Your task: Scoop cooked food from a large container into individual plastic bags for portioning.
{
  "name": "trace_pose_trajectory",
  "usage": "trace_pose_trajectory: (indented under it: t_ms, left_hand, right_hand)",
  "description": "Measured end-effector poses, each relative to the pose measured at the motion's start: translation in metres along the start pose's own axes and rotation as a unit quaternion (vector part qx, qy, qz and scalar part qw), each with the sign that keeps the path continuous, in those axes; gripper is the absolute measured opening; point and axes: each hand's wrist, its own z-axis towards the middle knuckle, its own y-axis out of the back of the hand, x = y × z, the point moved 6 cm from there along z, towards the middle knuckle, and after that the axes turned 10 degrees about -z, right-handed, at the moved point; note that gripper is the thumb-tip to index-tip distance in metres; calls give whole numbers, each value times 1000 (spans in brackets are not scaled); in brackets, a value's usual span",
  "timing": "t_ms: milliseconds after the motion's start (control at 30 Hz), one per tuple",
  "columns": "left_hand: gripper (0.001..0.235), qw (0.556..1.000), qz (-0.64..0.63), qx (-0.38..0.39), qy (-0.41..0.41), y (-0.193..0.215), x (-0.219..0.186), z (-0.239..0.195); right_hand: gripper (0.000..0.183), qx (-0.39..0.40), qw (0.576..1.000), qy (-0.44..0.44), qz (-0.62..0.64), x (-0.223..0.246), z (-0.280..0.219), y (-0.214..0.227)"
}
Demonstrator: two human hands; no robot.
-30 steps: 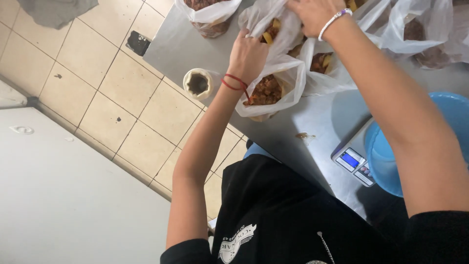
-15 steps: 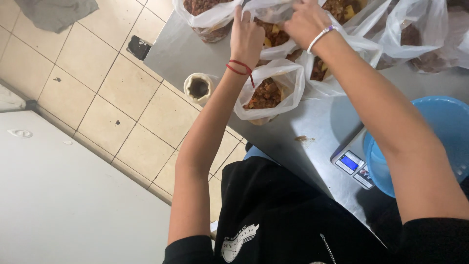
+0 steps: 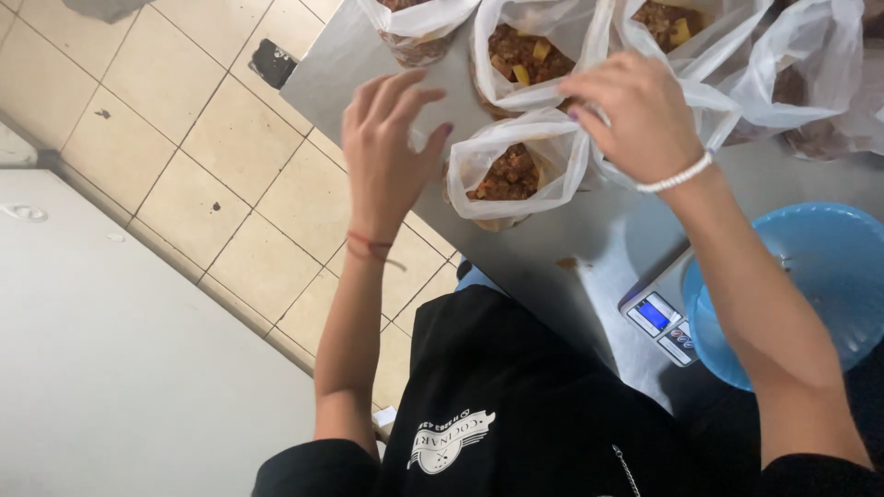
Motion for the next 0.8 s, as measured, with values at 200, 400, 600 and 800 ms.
trace_pose_trajectory:
  t_ms: [200, 400, 600, 800]
  left_hand:
    - [76, 988, -52, -5, 144, 21, 33, -46]
    - [70, 980, -61, -37, 187, 27, 45, -60]
    - [73, 990, -86, 5, 115, 108, -46, -63]
    - [68, 947, -222, 225, -51, 64, -143, -57]
  right_hand:
    - [27, 31, 983, -22, 177, 63, -42, 18]
    - [30, 7, 974, -91, 209, 95, -78, 48]
    - [34, 11, 935, -182, 303, 104, -139, 49]
    - [52, 19, 882, -164, 441, 125, -149, 38]
